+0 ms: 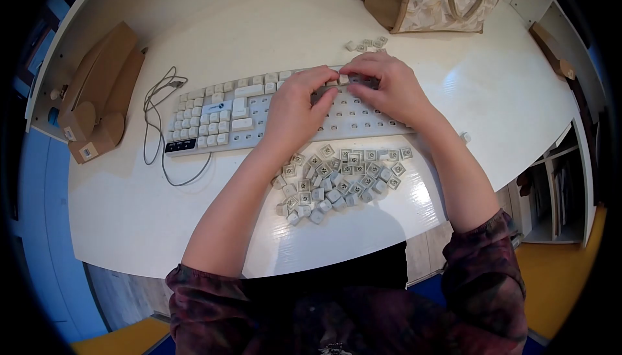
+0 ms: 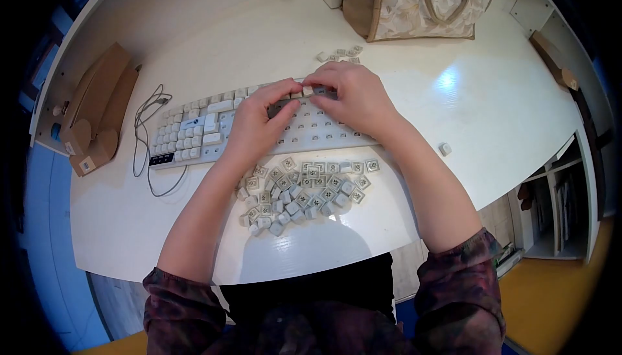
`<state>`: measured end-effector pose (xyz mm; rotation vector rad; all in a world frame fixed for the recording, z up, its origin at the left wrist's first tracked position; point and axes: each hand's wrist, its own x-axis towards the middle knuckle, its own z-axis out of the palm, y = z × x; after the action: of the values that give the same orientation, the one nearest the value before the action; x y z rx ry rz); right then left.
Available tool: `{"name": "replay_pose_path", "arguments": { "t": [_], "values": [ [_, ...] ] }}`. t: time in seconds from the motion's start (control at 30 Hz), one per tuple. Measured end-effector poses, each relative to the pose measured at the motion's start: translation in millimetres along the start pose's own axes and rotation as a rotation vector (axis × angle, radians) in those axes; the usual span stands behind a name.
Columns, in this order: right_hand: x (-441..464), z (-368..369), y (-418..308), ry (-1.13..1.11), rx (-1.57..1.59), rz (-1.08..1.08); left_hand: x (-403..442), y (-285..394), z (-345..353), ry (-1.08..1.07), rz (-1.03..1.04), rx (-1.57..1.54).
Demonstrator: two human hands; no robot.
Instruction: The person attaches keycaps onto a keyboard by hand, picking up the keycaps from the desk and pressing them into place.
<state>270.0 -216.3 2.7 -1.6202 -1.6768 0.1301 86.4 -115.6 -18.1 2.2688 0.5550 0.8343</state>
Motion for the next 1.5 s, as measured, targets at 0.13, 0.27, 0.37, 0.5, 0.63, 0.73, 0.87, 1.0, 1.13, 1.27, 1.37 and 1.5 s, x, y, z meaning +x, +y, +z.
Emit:
{"name": "replay_pose_path", "arguments": {
  "t": [0.13,0.27,0.37,0.5,0.63,0.73,0.87,1.0,1.13,1.27,1.37,1.5],
  "values": [
    [-0.3,7.2,4.5,0.030,-0.113,-0.046,-0.6,3.1,-1.7,0.002,0.020,0.041],
    [2.4,8.9,2.2,0.022,-0.173,-0.011,-0.3,3.4,-1.5,-0.005,0.026,0.064],
    [2.6,9.5,2.9,0.036,-0.193,0.007,0.2,5.2,-2.6,-0.020,0.064,0.088],
    [2.6,10.7,-1.9,0.046,-0.205,0.024,-0.5,3.6,-1.4,-0.003,0.088,0.086],
    [3.6,13.3,-4.6,0.062,-0.239,0.069,-0.6,4.1,-0.9,0.001,0.096,0.103],
    [3.8,11.9,0.2,0.076,-0.120,0.122,-0.7,2.4,-0.7,0.002,0.093,0.105],
    [5.4,1.3,5.4,0.017,-0.008,0.169,-1.2,3.1,-1.4,0.003,0.084,0.103],
    [3.5,3.4,3.5,0.012,-0.088,0.075,-1.5,5.7,-2.9,-0.010,0.085,0.117],
    [2.4,5.4,2.9,0.016,-0.138,0.039,-2.0,3.7,-1.3,0.003,0.097,0.114],
    [1.7,10.1,3.0,0.048,-0.223,-0.030,-1.5,3.8,-1.3,0.004,0.115,0.117],
    [2.4,13.0,5.2,0.061,-0.237,-0.031,-0.8,1.9,-0.3,0.005,0.136,0.129],
    [2.7,13.6,5.2,0.073,-0.220,-0.013,-1.3,0.6,0.7,0.011,0.138,0.144]
  ]
}}
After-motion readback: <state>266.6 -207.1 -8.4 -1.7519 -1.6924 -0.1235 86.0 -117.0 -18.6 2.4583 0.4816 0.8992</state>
